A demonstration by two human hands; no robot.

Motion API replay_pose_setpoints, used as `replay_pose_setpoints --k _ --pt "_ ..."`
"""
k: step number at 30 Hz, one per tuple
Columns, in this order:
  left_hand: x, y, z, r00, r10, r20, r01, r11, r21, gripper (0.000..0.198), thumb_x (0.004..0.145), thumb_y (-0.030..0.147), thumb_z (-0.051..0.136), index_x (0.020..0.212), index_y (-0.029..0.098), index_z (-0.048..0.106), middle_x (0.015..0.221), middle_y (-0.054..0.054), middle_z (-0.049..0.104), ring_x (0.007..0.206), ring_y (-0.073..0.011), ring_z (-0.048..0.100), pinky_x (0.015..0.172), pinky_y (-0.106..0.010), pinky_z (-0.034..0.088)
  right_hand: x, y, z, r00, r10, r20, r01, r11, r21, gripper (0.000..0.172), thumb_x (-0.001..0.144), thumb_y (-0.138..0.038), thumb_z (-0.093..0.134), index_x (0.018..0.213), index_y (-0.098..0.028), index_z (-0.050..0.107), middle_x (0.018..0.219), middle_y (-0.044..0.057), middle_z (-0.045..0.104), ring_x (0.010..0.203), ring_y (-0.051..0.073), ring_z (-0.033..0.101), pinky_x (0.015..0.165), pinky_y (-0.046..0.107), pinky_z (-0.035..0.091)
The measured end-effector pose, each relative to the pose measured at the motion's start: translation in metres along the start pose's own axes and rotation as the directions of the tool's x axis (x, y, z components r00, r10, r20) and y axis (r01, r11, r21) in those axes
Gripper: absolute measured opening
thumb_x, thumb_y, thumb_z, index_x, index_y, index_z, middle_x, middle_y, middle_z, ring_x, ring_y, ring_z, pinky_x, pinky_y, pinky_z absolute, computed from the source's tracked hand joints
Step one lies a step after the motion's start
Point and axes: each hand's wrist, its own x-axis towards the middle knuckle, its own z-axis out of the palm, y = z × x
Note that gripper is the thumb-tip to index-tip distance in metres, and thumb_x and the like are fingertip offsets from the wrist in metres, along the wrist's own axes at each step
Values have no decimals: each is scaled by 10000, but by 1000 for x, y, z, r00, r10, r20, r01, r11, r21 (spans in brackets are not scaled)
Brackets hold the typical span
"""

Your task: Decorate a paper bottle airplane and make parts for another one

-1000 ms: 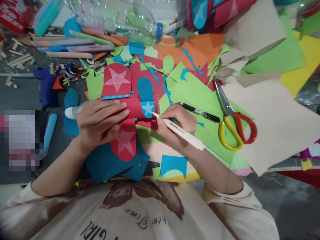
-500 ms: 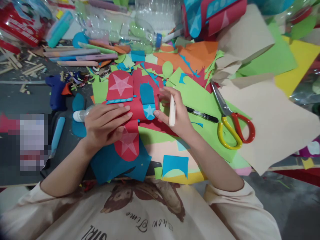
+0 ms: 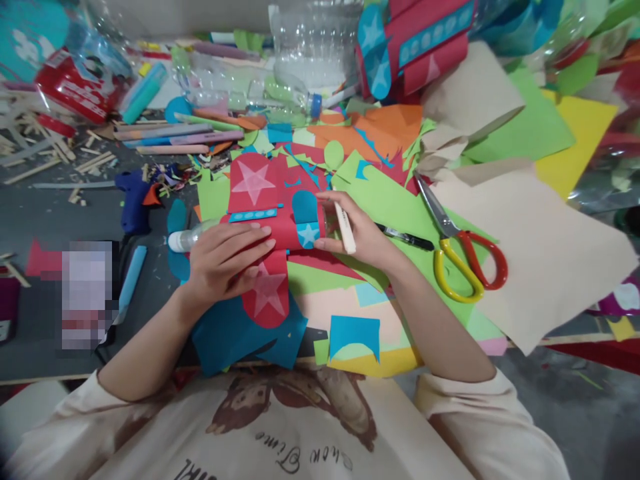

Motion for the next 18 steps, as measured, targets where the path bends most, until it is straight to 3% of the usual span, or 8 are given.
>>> replay_pose_setpoints --k 4,8,11,13,14,16,17,18 --pt "-1 0 0 1000 -3 -3 3 1000 18 298 938 302 503 1185 222 648 1099 -71 780 1044 -228 726 888 -362 559 5 3 -2 1000 7 5 -7 999 37 711 620 -494 890 1224 -293 573 1112 30 630 873 183 661 704 320 591" --pt "0 2 -4 1000 22 0 -22 1000 3 376 942 363 475 1260 241 635 1145 -73 768 1069 -230 712 956 -384 520 11 3 -13 1000 20 3 -20 999 38 612 608 -488 895 1124 -287 636 928 -19 634 711 144 623 601 281 559" --pt "-1 4 -6 997 34 -73 -34 999 12 415 947 412 442 1270 247 643 1145 -79 764 1091 -231 697 985 -388 498 17 7 -32 994 14 -111 -11 1000 25 521 608 -493 891 1033 -289 668 828 -33 632 643 129 587 546 253 509" --pt "-1 5 -6 993 32 -112 -29 999 25 429 953 428 421 1274 251 643 1140 -76 762 1095 -227 693 992 -378 485 21 11 -47 958 -11 -287 22 999 35 473 593 -479 900 955 -283 668 785 -24 639 638 129 590 555 254 490" --pt "-2 5 -5 992 30 -123 -26 999 34 430 957 430 411 1272 250 643 1135 -74 762 1093 -223 692 995 -371 479 22 12 -53 907 -41 -419 64 997 41 442 606 -477 892 922 -282 653 780 -16 642 649 131 601 571 259 487" --pt "-2 4 -4 991 30 -128 -22 998 60 426 968 430 389 1259 249 643 1117 -70 766 1084 -217 693 995 -365 476 23 14 -62 703 -121 -700 180 984 10 388 681 -498 835 905 -296 591 833 0 653 713 144 645 618 277 501" --pt "-1 4 -3 992 32 -121 -23 997 72 425 973 430 377 1249 249 644 1104 -68 771 1077 -216 694 990 -367 479 22 14 -63 608 -147 -781 217 976 -14 361 730 -508 792 918 -304 560 889 9 663 772 153 672 656 290 518" --pt "-1 3 -3 993 30 -111 -22 997 80 419 976 428 372 1238 249 646 1090 -68 775 1068 -217 696 983 -371 485 21 13 -62 545 -161 -823 237 971 -33 341 768 -512 755 941 -311 541 946 18 672 830 161 692 690 302 535"
